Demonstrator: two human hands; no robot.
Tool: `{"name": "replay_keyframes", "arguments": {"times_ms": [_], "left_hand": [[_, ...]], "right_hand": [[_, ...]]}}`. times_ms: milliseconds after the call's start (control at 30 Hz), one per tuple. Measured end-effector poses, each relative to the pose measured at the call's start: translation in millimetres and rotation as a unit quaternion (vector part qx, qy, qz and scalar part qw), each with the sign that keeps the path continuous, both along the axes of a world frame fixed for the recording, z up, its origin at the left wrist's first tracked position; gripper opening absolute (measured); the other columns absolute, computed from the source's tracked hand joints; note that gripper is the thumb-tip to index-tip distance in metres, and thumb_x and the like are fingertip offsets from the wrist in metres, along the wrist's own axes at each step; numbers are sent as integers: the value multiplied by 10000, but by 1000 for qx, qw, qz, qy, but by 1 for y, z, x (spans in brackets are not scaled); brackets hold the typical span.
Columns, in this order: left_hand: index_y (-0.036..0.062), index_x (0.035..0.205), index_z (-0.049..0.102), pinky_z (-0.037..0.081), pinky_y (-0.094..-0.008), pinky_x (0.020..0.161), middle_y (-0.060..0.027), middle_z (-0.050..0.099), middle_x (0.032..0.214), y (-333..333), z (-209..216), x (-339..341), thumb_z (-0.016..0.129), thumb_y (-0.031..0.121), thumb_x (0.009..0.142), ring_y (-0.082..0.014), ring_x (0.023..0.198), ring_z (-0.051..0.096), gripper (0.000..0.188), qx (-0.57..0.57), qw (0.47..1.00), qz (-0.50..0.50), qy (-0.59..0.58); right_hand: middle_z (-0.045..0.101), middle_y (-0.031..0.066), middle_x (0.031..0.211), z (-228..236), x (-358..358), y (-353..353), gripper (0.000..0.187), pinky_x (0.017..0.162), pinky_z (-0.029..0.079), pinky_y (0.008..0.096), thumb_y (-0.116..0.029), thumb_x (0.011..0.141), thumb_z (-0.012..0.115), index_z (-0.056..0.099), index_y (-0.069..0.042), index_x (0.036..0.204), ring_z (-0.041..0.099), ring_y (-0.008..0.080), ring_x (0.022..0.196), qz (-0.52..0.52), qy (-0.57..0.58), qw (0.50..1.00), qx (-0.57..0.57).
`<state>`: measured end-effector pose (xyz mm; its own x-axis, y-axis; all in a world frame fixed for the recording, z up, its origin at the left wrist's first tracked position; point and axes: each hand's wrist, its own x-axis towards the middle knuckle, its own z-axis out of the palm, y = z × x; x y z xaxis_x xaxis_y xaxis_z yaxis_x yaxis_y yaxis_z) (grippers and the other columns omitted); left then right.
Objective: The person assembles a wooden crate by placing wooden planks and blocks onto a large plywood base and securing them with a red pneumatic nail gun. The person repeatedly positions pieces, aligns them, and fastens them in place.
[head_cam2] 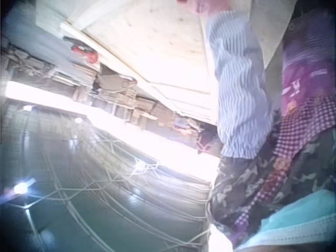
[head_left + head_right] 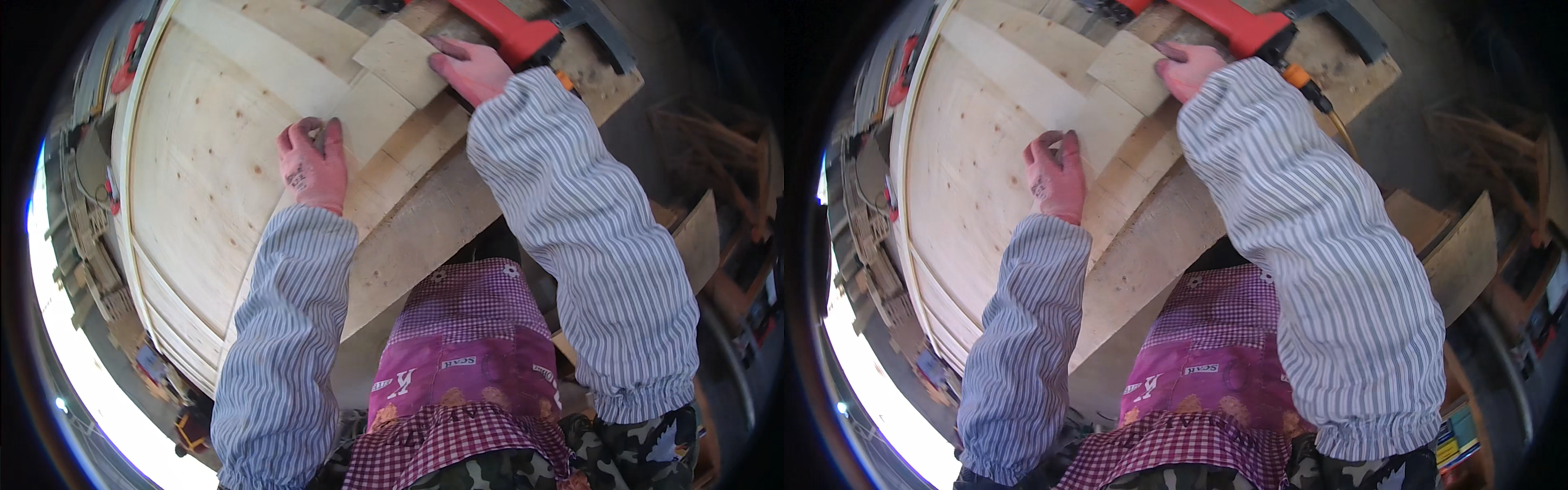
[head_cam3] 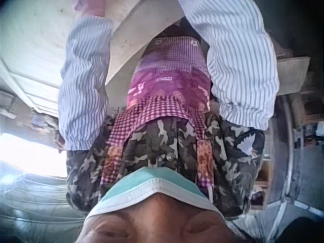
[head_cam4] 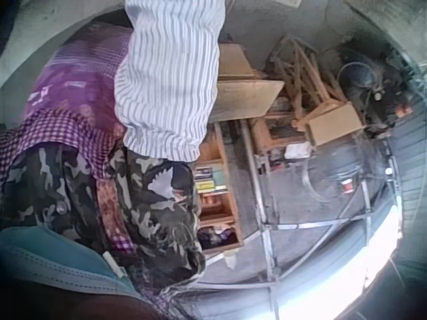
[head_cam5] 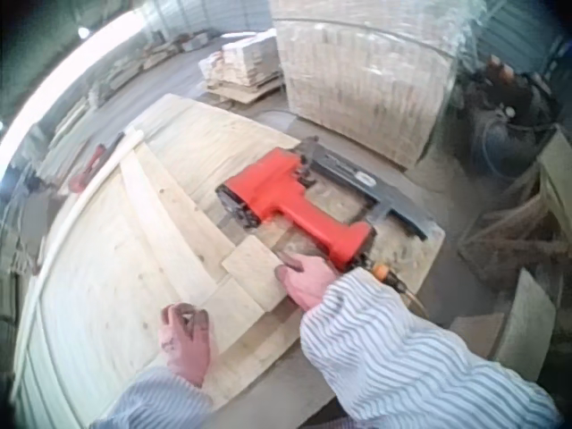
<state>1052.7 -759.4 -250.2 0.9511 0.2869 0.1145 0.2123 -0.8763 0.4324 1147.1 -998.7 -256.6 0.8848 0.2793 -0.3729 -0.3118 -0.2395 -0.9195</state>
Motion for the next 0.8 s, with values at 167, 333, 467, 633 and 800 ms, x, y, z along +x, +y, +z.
{"name": "replay_keyframes", "arguments": {"times_ms": [167,333,467,633,800], "left_hand": [[62,1159,584,442,-422,924,-166,548,1167,5,10,-11,739,354,807,-326,1076,534,483,-37,996,-79,22],[5,1287,461,394,-470,1004,-199,470,1273,-2,20,-22,827,439,674,-381,1194,443,836,99,982,-150,57],[-12,1297,412,394,-483,1005,-218,442,1284,-6,16,-20,844,445,639,-399,1188,442,911,99,981,-157,52],[-2,1277,416,400,-486,992,-215,441,1271,-2,10,-19,851,439,614,-402,1172,450,907,83,983,-161,39],[23,1289,416,408,-486,975,-211,442,1268,-2,6,-20,853,439,590,-403,1157,462,923,93,982,-163,-1]], "right_hand": [[663,39,1222,-8,3,7,413,996,404,261,-280,929,588,589,-135,1317,586,150,1119,-29,28,997,-70],[675,31,1201,-9,2,15,416,981,416,259,-280,914,608,599,-152,1310,598,146,1098,-68,38,996,-39],[683,27,1179,-7,2,16,419,968,424,263,-280,906,619,604,-148,1303,606,146,1073,-98,60,993,-17],[688,25,1156,-7,1,10,411,955,431,265,-279,895,607,617,-145,1283,610,147,1057,-57,32,997,-46],[690,44,1149,0,-3,10,414,964,426,262,-243,890,588,610,-135,1289,604,142,1056,-65,23,997,-44]]}}
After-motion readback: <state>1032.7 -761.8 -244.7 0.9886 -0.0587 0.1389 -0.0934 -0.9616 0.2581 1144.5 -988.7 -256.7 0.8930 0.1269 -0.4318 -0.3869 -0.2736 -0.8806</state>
